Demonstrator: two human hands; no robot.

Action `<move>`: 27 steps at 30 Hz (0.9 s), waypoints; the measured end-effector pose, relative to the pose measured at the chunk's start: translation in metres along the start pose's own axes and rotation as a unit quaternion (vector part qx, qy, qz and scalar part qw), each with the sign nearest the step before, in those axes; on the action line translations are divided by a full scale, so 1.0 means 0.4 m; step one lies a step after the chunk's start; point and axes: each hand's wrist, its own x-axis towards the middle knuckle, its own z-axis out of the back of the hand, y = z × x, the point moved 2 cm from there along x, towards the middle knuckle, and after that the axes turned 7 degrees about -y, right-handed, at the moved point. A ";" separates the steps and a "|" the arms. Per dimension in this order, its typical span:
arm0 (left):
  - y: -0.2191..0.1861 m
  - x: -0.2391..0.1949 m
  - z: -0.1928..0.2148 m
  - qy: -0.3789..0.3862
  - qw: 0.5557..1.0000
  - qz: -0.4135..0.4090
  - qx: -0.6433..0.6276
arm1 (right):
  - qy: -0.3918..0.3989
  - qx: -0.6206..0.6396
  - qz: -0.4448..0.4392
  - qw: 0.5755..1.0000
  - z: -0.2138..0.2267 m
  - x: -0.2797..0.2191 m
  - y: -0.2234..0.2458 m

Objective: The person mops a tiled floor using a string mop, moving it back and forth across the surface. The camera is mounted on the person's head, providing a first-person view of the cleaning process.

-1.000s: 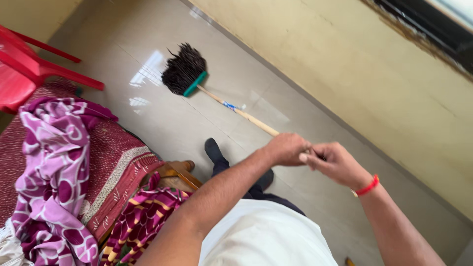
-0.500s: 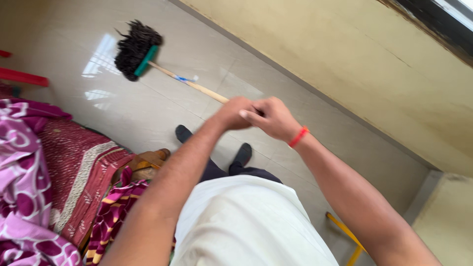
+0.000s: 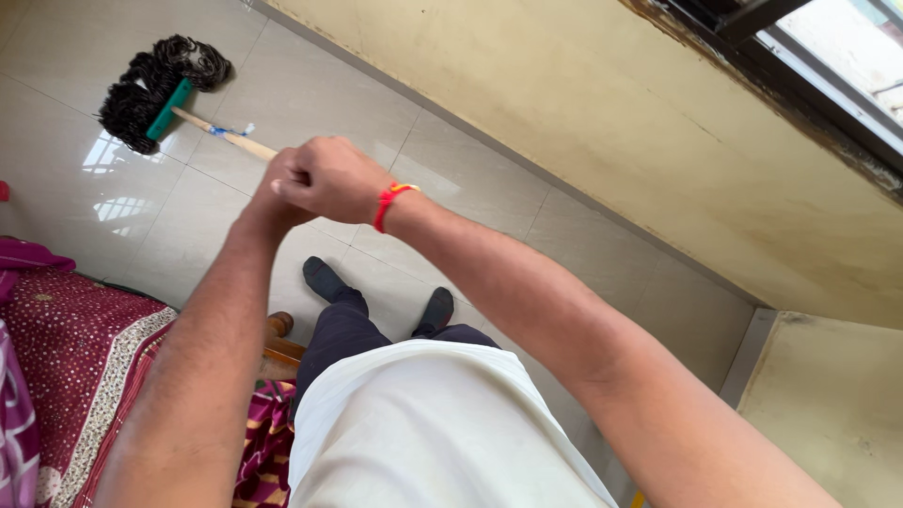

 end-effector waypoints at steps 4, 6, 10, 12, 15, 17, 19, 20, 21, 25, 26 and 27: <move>0.155 0.008 0.099 -0.025 0.997 0.037 -0.071 | 0.003 0.003 0.009 1.000 -0.080 0.124 0.073; 0.225 0.014 0.144 -0.040 0.989 0.042 -0.134 | 0.014 -0.016 0.002 1.000 -0.119 0.189 0.105; 0.345 0.054 0.249 -0.074 0.979 0.011 -0.189 | -0.013 -0.010 0.053 0.998 -0.193 0.327 0.168; 0.394 0.060 0.309 -0.079 0.976 0.002 -0.204 | -0.027 0.003 0.081 0.996 -0.231 0.390 0.202; 0.430 0.078 0.378 -0.085 0.989 -0.052 -0.107 | -0.017 -0.007 0.083 0.996 -0.277 0.456 0.231; 0.447 0.082 0.415 -0.072 0.992 -0.020 -0.103 | 0.008 -0.024 0.051 0.998 -0.303 0.491 0.250; 0.459 0.085 0.443 -0.070 0.997 -0.005 -0.037 | 0.021 -0.019 0.033 0.999 -0.327 0.511 0.269; 0.461 0.089 0.453 -0.069 0.998 0.001 -0.007 | 0.025 -0.005 0.029 0.999 -0.335 0.519 0.276; 0.454 0.085 0.469 -0.101 0.994 -0.046 -0.008 | 0.028 0.009 0.026 0.999 -0.342 0.525 0.282; 0.377 0.075 0.516 -0.255 0.959 -0.119 -0.029 | 0.003 0.037 0.110 0.993 -0.344 0.546 0.308; 0.354 0.065 0.523 -0.297 0.948 -0.104 -0.040 | 0.015 0.061 0.109 0.992 -0.343 0.549 0.311; 0.332 0.061 0.531 -0.329 0.939 -0.099 -0.029 | 0.028 0.084 0.107 0.990 -0.339 0.551 0.313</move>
